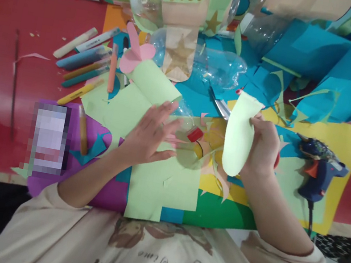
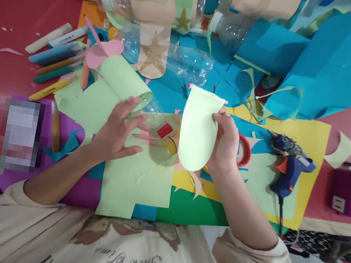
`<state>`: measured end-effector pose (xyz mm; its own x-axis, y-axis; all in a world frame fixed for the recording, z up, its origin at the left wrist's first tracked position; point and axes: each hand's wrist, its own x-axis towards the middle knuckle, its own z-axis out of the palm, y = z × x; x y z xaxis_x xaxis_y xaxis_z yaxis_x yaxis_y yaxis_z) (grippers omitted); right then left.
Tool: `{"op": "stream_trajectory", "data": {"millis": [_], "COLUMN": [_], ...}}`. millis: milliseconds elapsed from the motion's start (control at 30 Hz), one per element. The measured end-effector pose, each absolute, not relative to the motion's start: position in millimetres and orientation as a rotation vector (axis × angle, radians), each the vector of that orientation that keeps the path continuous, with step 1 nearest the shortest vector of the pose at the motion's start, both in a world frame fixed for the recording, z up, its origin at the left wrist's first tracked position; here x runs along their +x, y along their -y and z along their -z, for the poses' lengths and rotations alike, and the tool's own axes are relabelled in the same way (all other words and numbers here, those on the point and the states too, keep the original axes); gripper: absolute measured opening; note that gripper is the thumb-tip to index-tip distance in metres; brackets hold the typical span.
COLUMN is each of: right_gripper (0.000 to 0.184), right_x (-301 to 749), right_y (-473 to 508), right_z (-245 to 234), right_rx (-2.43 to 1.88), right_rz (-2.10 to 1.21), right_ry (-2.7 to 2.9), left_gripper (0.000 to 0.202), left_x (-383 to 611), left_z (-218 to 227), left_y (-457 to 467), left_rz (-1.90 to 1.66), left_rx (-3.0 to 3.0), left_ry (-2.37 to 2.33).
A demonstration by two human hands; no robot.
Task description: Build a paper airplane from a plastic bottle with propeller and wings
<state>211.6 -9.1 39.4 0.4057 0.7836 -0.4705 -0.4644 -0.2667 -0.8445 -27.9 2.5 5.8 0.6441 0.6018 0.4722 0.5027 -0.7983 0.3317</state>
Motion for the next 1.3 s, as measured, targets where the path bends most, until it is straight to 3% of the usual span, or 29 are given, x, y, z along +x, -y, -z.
{"op": "stream_trajectory", "data": {"millis": [100, 167, 300, 467, 667, 933, 1033, 1133, 1267, 1300], "right_gripper": [0.019, 0.018, 0.013, 0.005, 0.015, 0.027, 0.036, 0.046, 0.017, 0.021], "right_x": [213.1, 214.9, 216.6, 207.0, 187.2, 200.0, 214.9, 224.4, 226.6, 226.1], "right_y": [9.2, 8.7, 8.4, 16.0, 33.6, 32.5, 41.1, 49.2, 42.4, 37.6], "right_z": [-39.9, -40.8, -41.4, -38.8, -32.1, -39.0, -44.1, -43.3, -38.8, -37.8], "right_rx": [-1.396, -1.394, -1.363, -1.309, -1.266, -1.408, -1.542, -1.582, -1.478, -1.454], "right_rz": [-1.152, -1.070, -1.013, -1.191, -1.632, -1.546, -1.411, -1.077, -0.567, -0.500], "right_ry": [0.380, 0.432, 0.469, 0.599, 0.993, 1.341, 1.485, 1.563, 1.742, 1.807], "left_gripper": [0.050, 0.042, 0.052, 0.052, 0.070, 0.054, 0.048, 0.043, 0.035, 0.036], "left_x": [-30.5, -29.0, -25.5, -28.5, -20.4, -15.3, -16.4, -13.8, -8.2, -7.7], "left_z": [-8.9, -9.9, -6.9, -7.1, -19.9, -13.6, -15.2, -23.0, -36.7, -39.2], "left_y": [-1.9, 0.2, 1.4, 0.3, 6.5, 10.4, 13.1, 17.5, 22.7, 23.1], "left_rz": [-1.039, -0.972, -0.750, -0.780, -0.519, -0.578, -0.564, -0.256, -0.021, 0.006], "left_rx": [2.709, 2.743, 2.608, 2.076, 1.416, 1.543, 1.539, 1.522, 1.443, 1.431], "left_ry": [-0.906, -0.867, -0.909, -0.911, -0.866, -1.194, -1.185, -0.861, -0.497, -0.462]}}
